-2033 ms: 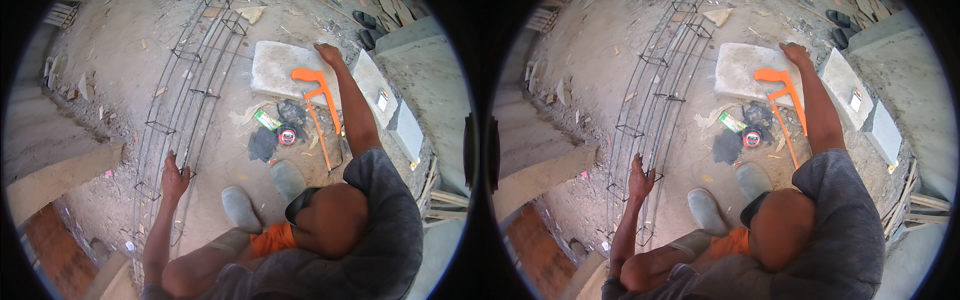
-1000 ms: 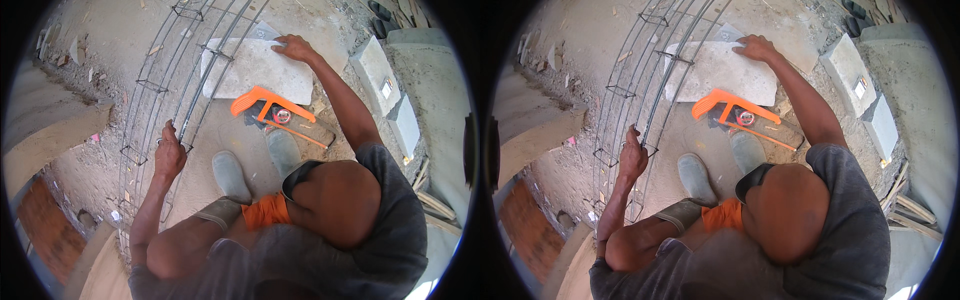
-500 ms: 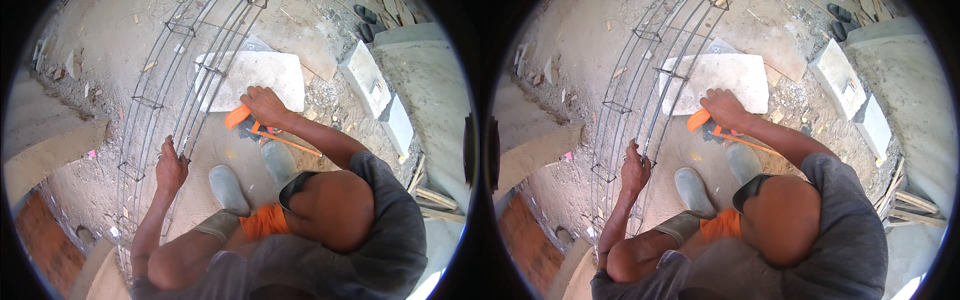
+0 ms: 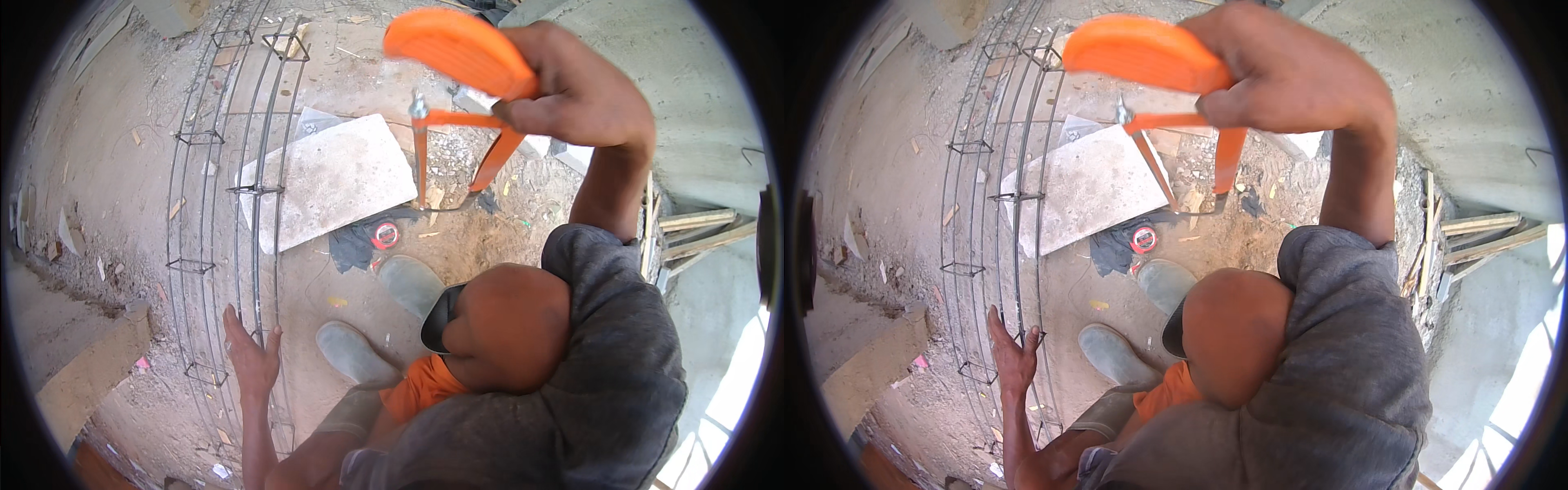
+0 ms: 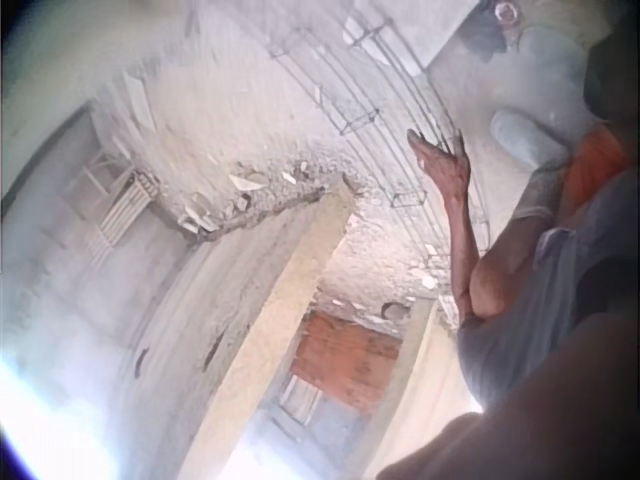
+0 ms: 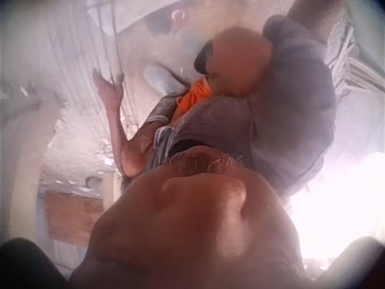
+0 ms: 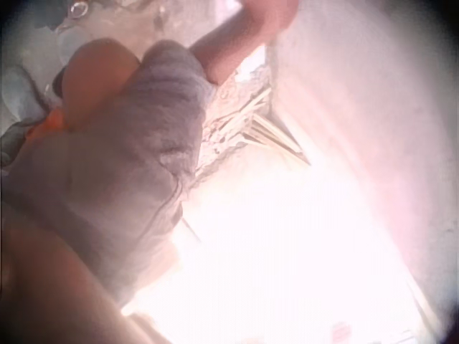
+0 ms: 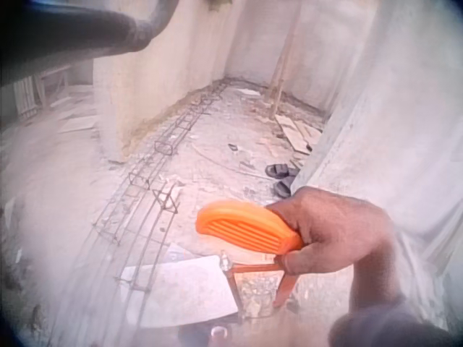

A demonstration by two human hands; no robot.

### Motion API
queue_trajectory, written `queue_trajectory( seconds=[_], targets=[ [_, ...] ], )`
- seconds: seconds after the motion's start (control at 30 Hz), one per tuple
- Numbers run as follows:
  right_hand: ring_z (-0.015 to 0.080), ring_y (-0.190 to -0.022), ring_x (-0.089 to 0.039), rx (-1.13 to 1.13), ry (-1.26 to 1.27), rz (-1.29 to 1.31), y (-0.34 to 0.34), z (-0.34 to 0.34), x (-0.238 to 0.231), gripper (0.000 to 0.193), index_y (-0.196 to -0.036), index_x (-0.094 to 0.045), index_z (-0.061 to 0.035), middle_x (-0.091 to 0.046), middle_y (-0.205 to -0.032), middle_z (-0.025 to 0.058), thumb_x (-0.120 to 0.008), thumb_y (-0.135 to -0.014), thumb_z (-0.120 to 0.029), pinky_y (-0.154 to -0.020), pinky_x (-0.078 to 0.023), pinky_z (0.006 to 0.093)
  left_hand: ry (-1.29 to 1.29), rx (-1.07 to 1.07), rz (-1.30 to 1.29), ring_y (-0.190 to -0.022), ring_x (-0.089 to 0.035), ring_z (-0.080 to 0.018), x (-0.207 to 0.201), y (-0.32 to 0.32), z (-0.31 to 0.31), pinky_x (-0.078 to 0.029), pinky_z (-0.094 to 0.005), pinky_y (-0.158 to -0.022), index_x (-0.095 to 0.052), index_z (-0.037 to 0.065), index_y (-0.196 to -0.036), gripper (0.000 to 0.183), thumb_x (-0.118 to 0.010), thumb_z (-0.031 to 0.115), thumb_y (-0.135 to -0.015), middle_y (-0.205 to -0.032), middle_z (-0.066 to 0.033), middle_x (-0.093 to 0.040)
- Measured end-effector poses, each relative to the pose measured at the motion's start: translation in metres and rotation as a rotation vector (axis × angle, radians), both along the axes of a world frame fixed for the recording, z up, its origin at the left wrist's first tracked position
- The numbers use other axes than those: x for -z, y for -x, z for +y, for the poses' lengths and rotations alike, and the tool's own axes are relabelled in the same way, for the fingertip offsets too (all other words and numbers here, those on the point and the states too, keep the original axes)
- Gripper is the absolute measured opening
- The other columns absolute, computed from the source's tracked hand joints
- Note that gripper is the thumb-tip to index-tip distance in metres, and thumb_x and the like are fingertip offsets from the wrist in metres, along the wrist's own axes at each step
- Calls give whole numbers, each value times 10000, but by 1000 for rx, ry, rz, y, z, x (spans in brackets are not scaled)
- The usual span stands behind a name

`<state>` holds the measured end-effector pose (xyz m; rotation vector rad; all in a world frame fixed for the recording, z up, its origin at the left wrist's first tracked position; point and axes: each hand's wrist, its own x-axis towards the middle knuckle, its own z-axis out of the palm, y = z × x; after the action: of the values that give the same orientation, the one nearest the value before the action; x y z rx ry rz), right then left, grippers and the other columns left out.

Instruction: The person measures a metal rebar frame with a tape measure and cuts a wire on the frame using a hacksaw.

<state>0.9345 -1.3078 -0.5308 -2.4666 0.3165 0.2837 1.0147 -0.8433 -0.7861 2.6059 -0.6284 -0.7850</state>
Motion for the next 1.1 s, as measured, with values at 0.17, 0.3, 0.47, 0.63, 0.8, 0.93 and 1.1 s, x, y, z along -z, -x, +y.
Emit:
queue_trajectory(
  seconds=[0.17,0.3,0.47,0.63,0.8,0.93,1.1],
  targets=[
    [268,-1009,-587,226,-219,-664,32,-17,-40,519,-1172,-599,11,-660,-1020,130,-702,-801,-337,-858,-425,528,92,11,-132,-1421,-296,-488,-7,-19,-4,-283,-541,-1152,-175,-27,-1533,850,-692,259,-921,-1548,-327,-256],
    [72,-691,-576,540,-62,-836,33,-41,25,352,-1147,-618,2,-662,-942,34,-745,-830,-88,-555,-419,228,112,60,-137,-1420,-300,-487,-13,-30,-32,-279,-541,-1152,-202,-43,-1522,795,-656,273,-951,-1538,-336,-271],
    [109,-594,-554,981,-517,-850,38,-39,115,270,-1086,-556,38,-594,-829,67,-664,-843,-9,-473,-410,244,131,79,-205,-1412,-316,-481,-4,-37,-19,-298,-531,-1144,-208,-46,-1519,805,-659,304,-952,-1530,-336,-282],
    [106,-583,-547,1140,-544,-789,80,-50,157,292,-1080,-545,36,-590,-831,57,-684,-825,3,-476,-400,242,111,47,-134,-1413,-324,-470,6,-38,-19,-326,-527,-1130,-212,-31,-1523,848,-690,342,-930,-1544,-315,-276],
    [115,-564,-547,1265,-753,-686,108,-44,206,196,-1034,-557,-4,-599,-799,47,-675,-882,-37,-479,-425,245,118,127,-151,-1404,-329,-478,13,-37,-20,-316,-549,-1123,-218,-30,-1515,918,-732,398,-887,-1538,-311,-295],
    [135,-556,-561,1595,-1207,-529,164,-15,285,86,-986,-558,-33,-614,-802,46,-617,-935,-70,-477,-460,254,117,233,-335,-1389,-358,-463,7,-33,-36,-303,-546,-1130,-289,-6,-1492,808,-730,302,-889,-1507,-286,-357],
    [140,-551,-547,1680,-1257,-682,162,-4,328,68,-985,-558,-37,-601,-790,43,-598,-934,-57,-481,-454,263,125,738,-422,-1376,-406,-392,-18,-31,-71,-320,-487,-1136,-428,10,-1411,616,-689,233,-898,-1461,-237,-427]
  ],
)
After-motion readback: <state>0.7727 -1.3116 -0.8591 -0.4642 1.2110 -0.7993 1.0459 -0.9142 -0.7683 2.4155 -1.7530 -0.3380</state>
